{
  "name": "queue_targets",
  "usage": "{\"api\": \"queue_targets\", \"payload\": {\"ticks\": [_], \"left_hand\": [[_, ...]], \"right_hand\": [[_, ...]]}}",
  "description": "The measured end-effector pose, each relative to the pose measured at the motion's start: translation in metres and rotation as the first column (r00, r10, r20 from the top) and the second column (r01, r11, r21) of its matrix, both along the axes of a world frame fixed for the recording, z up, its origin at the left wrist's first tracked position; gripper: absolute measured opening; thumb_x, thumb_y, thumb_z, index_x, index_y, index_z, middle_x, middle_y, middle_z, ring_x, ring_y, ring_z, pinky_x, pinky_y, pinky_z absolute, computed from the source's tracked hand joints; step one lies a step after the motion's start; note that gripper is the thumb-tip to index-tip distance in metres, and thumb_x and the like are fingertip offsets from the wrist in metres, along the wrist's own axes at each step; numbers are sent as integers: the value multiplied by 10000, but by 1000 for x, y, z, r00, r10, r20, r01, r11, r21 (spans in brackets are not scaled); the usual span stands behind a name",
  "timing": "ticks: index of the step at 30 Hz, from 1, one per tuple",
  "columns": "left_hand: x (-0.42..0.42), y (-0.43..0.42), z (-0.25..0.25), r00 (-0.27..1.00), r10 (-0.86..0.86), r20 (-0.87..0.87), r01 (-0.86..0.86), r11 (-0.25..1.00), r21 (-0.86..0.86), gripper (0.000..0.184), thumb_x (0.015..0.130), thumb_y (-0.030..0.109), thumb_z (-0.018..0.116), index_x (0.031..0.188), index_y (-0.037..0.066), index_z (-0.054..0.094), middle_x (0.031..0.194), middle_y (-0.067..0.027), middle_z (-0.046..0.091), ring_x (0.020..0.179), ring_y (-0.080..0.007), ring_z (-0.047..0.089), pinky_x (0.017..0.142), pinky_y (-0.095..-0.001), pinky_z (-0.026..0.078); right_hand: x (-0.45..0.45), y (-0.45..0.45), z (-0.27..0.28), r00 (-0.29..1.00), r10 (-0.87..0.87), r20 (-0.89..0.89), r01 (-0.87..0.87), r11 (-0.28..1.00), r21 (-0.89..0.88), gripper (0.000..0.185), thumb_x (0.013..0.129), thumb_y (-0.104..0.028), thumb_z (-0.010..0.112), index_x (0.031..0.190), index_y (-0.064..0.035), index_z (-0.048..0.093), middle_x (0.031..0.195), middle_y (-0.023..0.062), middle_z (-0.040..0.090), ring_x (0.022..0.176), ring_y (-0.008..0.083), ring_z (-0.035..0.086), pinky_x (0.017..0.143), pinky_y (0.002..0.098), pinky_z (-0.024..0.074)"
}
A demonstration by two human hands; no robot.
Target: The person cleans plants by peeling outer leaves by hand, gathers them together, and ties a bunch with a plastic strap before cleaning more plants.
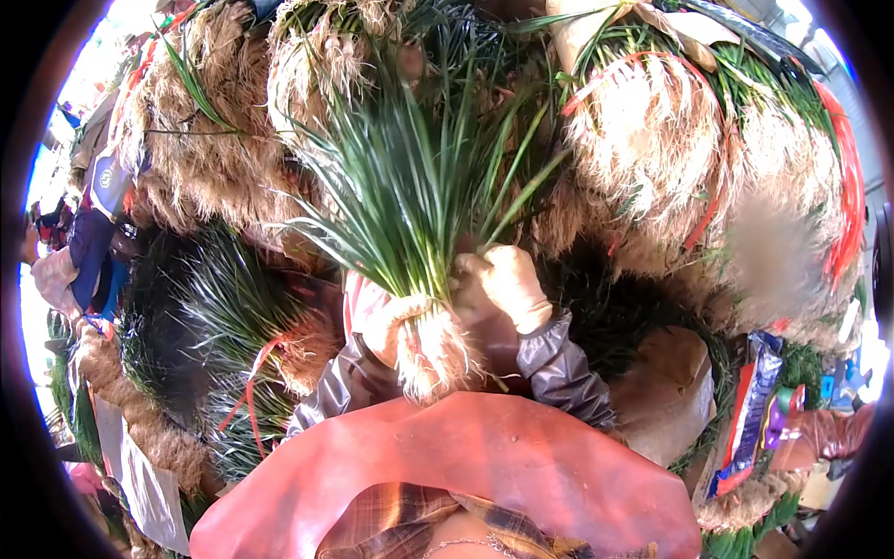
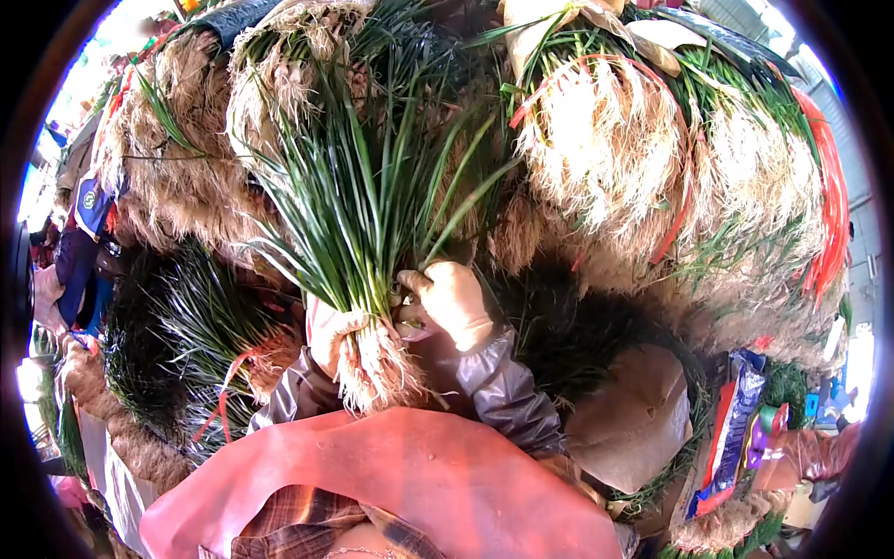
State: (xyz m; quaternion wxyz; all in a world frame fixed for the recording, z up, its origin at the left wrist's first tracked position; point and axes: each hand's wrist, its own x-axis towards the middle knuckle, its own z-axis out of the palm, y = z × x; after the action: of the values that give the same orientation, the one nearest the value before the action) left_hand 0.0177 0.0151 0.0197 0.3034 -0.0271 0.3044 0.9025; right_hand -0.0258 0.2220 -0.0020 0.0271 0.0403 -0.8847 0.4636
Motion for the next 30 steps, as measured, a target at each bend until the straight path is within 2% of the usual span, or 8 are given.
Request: {"api": "queue_targets", "payload": {"ticks": [2,5,11,15,18,21,25,30], "left_hand": [[-1,1,-20,998,-31,45,28,998,57,444,864,108,581,1271,-46,491,1055,-187,634,892,-268,657,759,-386,566],[5,8,-10,993,-48,105,12,947,321,496,855,149,617,1286,-56,484,1076,-203,606,940,-322,632,818,-467,548],[0,1,-11,998,-9,58,-1,985,173,470,867,148,606,1260,-79,488,1115,-251,608,984,-365,636,852,-477,547],[3,8,-7,996,-36,83,14,969,245,451,879,128,575,1274,-71,486,1150,-252,608,1023,-370,632,861,-453,550],[1,5,-3,993,-31,114,7,979,206,457,879,141,578,1273,-71,485,1159,-248,610,1038,-370,631,868,-443,551],[-7,-5,-5,960,-47,275,37,999,39,551,854,257,670,1239,-88,483,1115,-226,615,1017,-360,633,879,-454,546],[-6,-3,-12,995,-34,92,11,971,240,569,854,258,668,1260,-84,464,1105,-209,608,1004,-339,625,891,-450,539],[-4,3,-18,997,6,71,-29,945,325,592,855,258,666,1286,-79,440,1093,-187,598,988,-314,614,905,-445,532]], "right_hand": [[1,-13,-22,925,-161,-344,218,967,133,409,867,-427,690,716,-49,654,600,76,626,562,222,616,551,374,471],[-16,17,-24,868,-453,204,486,690,-536,399,974,-375,574,744,-59,652,587,22,597,540,143,566,525,313,439],[14,24,-9,804,504,316,95,415,-905,345,958,-301,612,1123,0,641,1030,79,699,872,145,663,768,275,523],[25,0,17,829,368,422,139,594,-792,192,924,-169,652,992,6,692,837,35,695,750,118,637,686,262,502],[26,4,21,1000,12,0,-12,974,-226,174,917,-166,637,899,-2,692,735,122,624,653,153,560,608,309,444],[28,38,-9,956,-271,-114,258,958,-122,269,941,-232,599,844,17,630,685,141,607,627,208,595,601,345,450],[50,118,-54,922,-348,169,132,693,709,391,833,-452,661,911,-71,697,828,149,679,816,357,657,730,454,515],[25,111,-69,922,-345,-178,381,891,246,416,786,-438,694,1050,-116,710,925,138,690,933,313,651,798,425,514]]}}
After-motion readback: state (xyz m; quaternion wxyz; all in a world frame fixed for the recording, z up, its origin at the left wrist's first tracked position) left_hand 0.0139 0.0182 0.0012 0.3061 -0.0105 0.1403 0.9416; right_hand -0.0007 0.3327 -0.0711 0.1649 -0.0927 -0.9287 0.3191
